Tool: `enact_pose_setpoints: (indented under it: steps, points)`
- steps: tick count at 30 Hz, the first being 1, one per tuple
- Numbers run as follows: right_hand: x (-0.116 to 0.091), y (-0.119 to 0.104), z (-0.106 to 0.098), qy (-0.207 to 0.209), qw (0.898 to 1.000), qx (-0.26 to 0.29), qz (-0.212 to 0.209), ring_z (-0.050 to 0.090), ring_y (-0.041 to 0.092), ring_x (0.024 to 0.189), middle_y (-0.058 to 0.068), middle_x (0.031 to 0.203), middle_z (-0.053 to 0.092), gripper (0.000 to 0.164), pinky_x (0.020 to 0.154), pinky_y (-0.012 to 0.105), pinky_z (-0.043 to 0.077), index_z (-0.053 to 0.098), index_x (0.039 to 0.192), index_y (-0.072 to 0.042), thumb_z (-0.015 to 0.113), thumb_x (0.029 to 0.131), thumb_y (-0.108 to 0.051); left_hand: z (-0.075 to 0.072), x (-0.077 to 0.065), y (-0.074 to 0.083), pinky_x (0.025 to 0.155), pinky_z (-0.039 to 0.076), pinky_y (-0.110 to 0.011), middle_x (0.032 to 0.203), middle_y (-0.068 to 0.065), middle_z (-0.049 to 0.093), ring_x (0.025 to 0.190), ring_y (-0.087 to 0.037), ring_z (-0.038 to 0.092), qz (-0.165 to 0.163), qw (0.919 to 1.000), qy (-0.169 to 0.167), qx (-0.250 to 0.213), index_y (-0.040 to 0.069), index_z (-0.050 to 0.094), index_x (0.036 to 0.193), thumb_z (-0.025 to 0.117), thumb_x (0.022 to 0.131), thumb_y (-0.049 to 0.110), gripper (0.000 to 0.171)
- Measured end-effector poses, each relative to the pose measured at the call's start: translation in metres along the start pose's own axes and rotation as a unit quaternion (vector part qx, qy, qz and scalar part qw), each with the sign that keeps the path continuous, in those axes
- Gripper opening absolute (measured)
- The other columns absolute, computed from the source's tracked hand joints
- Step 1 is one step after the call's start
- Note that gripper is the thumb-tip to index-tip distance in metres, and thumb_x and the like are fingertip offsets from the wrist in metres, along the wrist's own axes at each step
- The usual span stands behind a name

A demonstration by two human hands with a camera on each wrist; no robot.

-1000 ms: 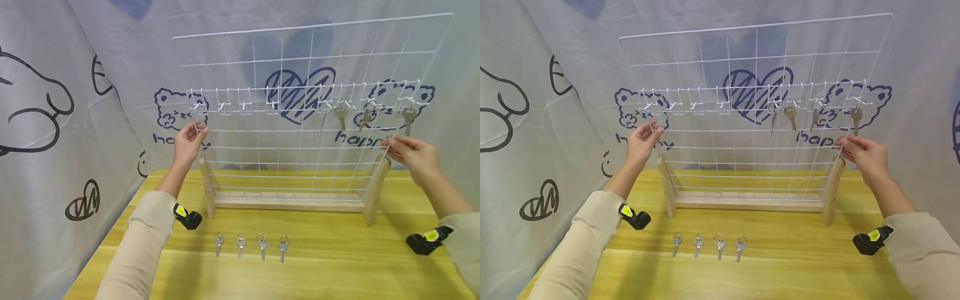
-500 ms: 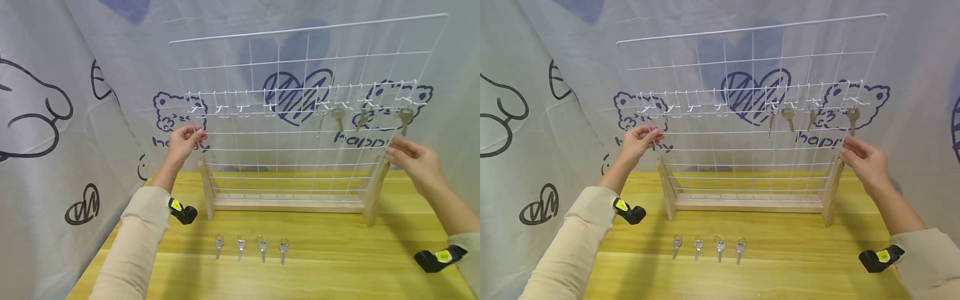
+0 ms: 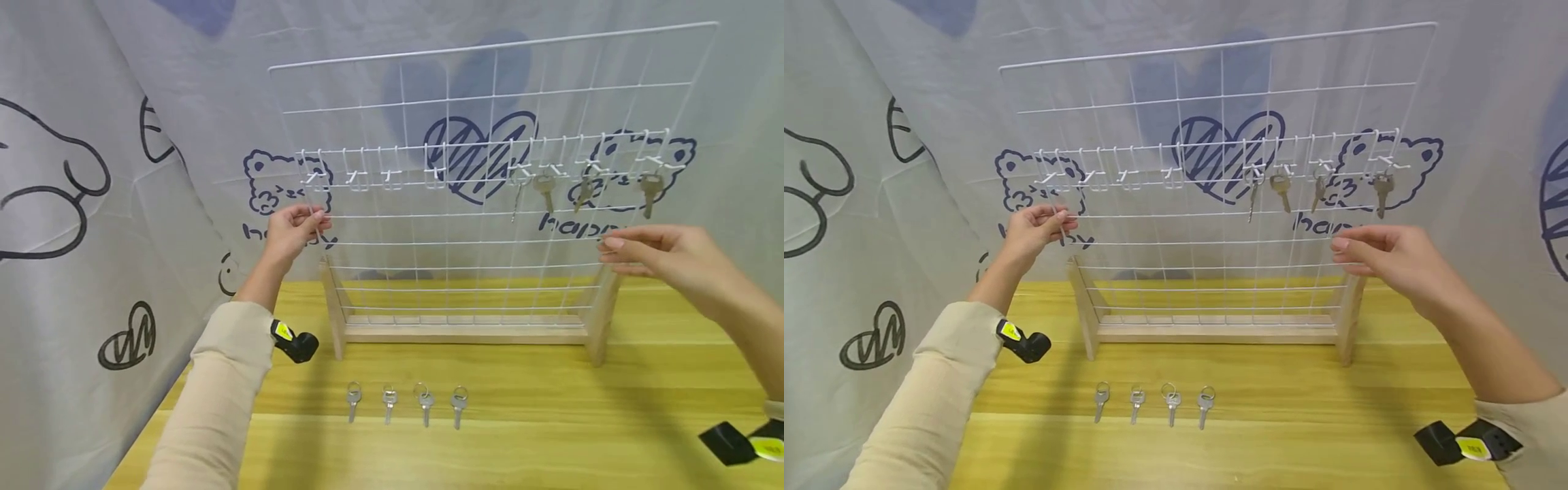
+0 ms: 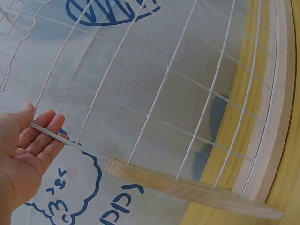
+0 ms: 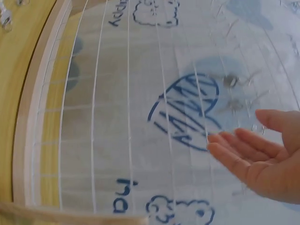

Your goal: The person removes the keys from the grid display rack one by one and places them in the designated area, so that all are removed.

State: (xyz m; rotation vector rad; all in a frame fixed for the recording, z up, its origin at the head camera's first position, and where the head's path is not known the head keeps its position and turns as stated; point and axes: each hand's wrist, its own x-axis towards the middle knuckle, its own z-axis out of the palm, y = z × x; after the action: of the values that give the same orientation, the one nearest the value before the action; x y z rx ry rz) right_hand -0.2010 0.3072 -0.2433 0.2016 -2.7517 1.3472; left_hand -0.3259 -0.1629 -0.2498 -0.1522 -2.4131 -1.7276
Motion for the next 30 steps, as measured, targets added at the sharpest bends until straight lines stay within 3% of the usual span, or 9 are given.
enact_pose_setpoints:
  steps: [5, 8, 11, 13, 16, 20, 26, 30]
  points:
    - [0.003, -0.025, 0.011, 0.046, 0.998, 0.029, -0.027, 0.062, -0.01, 0.085, -0.032, 0.093, 0.063, 0.031, 0.073, 0.003, 0.049, 0.059, 0.119, -0.017, 0.051, 0.094, -0.035, 0.001, 0.002, -0.002, 0.09, 0.053, -0.026, 0.119, -0.022, 0.059, 0.073, 0.006, 0.063, -0.015, 0.9994, 0.005, -0.03, -0.006, 0.051, 0.122, 0.052, 0.095, 0.012, 0.033]
    - [0.009, -0.036, 0.021, 0.063, 0.994, 0.078, -0.043, 0.063, -0.01, 0.085, -0.03, 0.093, 0.064, 0.018, 0.074, 0.004, 0.05, 0.063, 0.109, -0.027, 0.054, 0.093, -0.031, 0.002, 0.003, -0.003, 0.089, 0.054, -0.025, 0.101, -0.009, 0.07, 0.073, 0.005, 0.064, -0.024, 0.9985, 0.012, -0.048, -0.005, 0.052, 0.121, 0.053, 0.094, 0.012, 0.032]
    - [0.018, -0.047, 0.034, 0.09, 0.986, 0.126, -0.056, 0.064, -0.009, 0.084, -0.028, 0.09, 0.066, 0.023, 0.074, 0.007, 0.052, 0.064, 0.111, -0.018, 0.058, 0.091, -0.028, 0.002, 0.004, -0.004, 0.087, 0.055, -0.025, 0.078, 0.011, 0.07, 0.07, 0.005, 0.064, -0.027, 0.9977, 0.021, -0.058, -0.004, 0.054, 0.119, 0.054, 0.093, 0.011, 0.03]
    - [0.023, -0.054, 0.043, 0.115, 0.981, 0.146, -0.062, 0.064, -0.009, 0.083, -0.027, 0.088, 0.066, 0.035, 0.074, 0.008, 0.052, 0.061, 0.117, -0.007, 0.059, 0.09, -0.028, 0.002, 0.005, -0.004, 0.084, 0.055, -0.023, 0.07, 0.019, 0.065, 0.069, 0.005, 0.064, -0.027, 0.9975, 0.024, -0.061, -0.005, 0.054, 0.119, 0.055, 0.093, 0.01, 0.03]
    - [0.03, -0.063, 0.054, 0.148, 0.964, 0.21, -0.071, 0.065, -0.006, 0.08, -0.022, 0.086, 0.067, 0.047, 0.073, 0.009, 0.053, 0.053, 0.122, 0.008, 0.064, 0.088, -0.022, 0.001, 0.004, -0.004, 0.08, 0.056, -0.02, 0.087, 0.001, 0.073, 0.07, 0.005, 0.064, -0.026, 0.998, 0.024, -0.052, -0.004, 0.055, 0.12, 0.055, 0.093, 0.011, 0.03]
    - [0.039, -0.069, 0.063, 0.164, 0.939, 0.293, -0.071, 0.065, -0.003, 0.078, -0.017, 0.086, 0.067, 0.05, 0.073, 0.01, 0.053, 0.049, 0.123, 0.013, 0.067, 0.085, -0.013, 0.001, 0.002, -0.003, 0.078, 0.055, -0.016, 0.118, -0.019, 0.06, 0.072, 0.006, 0.063, -0.029, 0.9986, 0.025, -0.037, -0.002, 0.054, 0.121, 0.054, 0.094, 0.014, 0.031]
    - [0.05, -0.071, 0.073, 0.159, 0.918, 0.361, -0.046, 0.065, -0.002, 0.076, -0.014, 0.081, 0.067, 0.046, 0.072, 0.011, 0.054, 0.046, 0.125, 0.012, 0.063, 0.086, -0.007, 0.002, 0.001, -0.003, 0.071, 0.053, -0.011, 0.117, -0.019, 0.061, 0.071, 0.006, 0.063, -0.027, 0.9985, 0.034, -0.033, -0.003, 0.055, 0.12, 0.055, 0.094, 0.015, 0.032]
    - [0.058, -0.07, 0.079, 0.159, 0.893, 0.417, -0.058, 0.067, 0.001, 0.073, -0.01, 0.078, 0.069, 0.03, 0.072, 0.014, 0.055, 0.053, 0.115, 0.006, 0.06, 0.087, 0.001, 0.003, 0.001, -0.004, 0.07, 0.053, -0.011, 0.111, -0.015, 0.064, 0.071, 0.006, 0.063, -0.03, 0.9981, 0.038, -0.04, -0.003, 0.056, 0.119, 0.055, 0.093, 0.014, 0.03]
